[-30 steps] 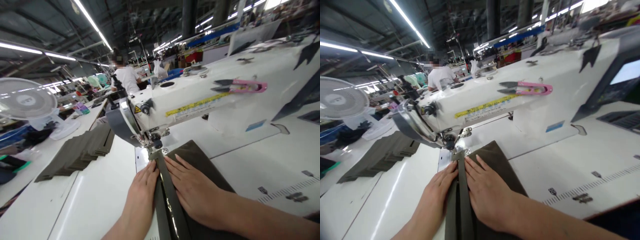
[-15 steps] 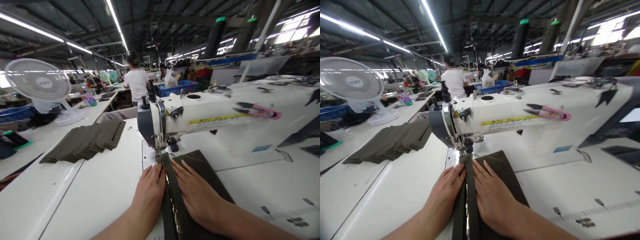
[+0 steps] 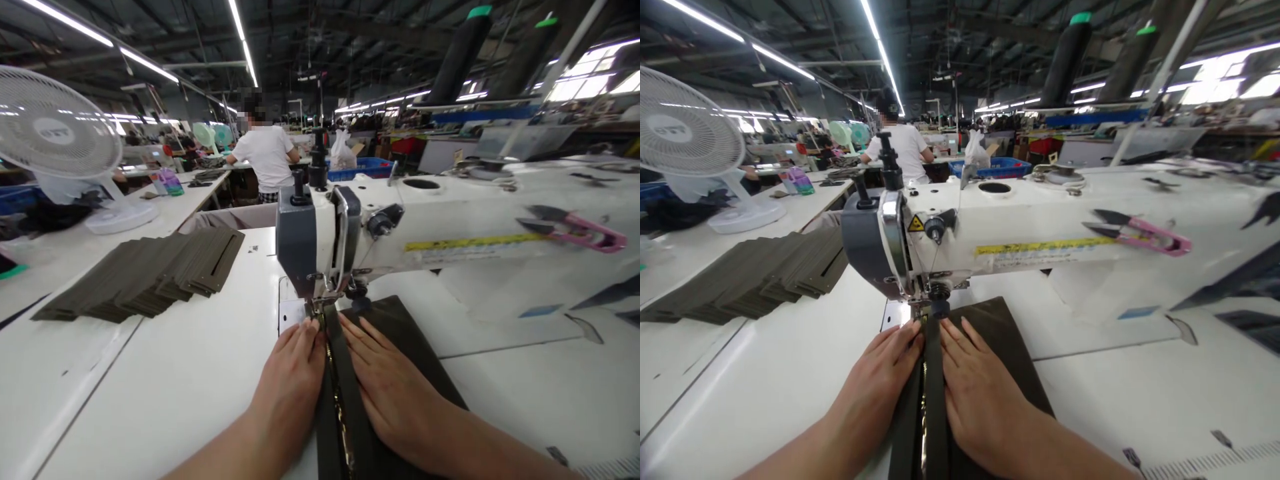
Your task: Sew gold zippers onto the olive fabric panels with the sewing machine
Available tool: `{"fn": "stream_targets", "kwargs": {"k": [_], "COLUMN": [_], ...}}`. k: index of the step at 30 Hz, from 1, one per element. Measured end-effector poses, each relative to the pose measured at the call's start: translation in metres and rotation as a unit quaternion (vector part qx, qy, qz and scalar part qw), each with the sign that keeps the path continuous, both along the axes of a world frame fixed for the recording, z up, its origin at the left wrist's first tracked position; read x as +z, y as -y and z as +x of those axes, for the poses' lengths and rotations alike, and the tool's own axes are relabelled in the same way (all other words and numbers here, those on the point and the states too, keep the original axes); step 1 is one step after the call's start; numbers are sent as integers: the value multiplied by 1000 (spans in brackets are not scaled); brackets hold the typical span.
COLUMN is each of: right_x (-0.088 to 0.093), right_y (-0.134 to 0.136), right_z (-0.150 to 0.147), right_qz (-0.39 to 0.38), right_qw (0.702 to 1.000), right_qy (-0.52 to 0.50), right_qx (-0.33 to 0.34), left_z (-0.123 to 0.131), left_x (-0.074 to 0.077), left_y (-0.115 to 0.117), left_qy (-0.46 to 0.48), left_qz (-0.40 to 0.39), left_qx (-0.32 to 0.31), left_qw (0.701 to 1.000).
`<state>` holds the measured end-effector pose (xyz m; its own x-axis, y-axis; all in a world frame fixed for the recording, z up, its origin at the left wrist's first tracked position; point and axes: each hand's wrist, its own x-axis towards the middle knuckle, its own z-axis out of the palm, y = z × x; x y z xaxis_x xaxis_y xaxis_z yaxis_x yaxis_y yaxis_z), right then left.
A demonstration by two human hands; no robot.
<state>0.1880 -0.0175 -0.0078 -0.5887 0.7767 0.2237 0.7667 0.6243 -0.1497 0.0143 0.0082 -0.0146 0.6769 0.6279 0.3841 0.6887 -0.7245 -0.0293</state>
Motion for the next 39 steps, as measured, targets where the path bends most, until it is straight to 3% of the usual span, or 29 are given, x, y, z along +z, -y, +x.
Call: {"fn": "stream_targets", "kwargs": {"k": [8, 26, 39], "right_x": [-1, -5, -6], "right_y": [-4, -1, 2], "right_z": [4, 2, -2], "right_qz": [-32, 9, 20], "right_qw": [999, 1000, 999], "right_qy": [-20, -17, -34], "right_qx": [11, -7, -26], "left_z": [1, 2, 1], "left_x": [5, 11, 14], "left_y": [0, -1, -1], "left_qy": [-14, -21, -25], "left_qz": [6, -43, -8], "left_qx": [-1, -5, -3], "left_qw": [1000, 999, 1000]}}
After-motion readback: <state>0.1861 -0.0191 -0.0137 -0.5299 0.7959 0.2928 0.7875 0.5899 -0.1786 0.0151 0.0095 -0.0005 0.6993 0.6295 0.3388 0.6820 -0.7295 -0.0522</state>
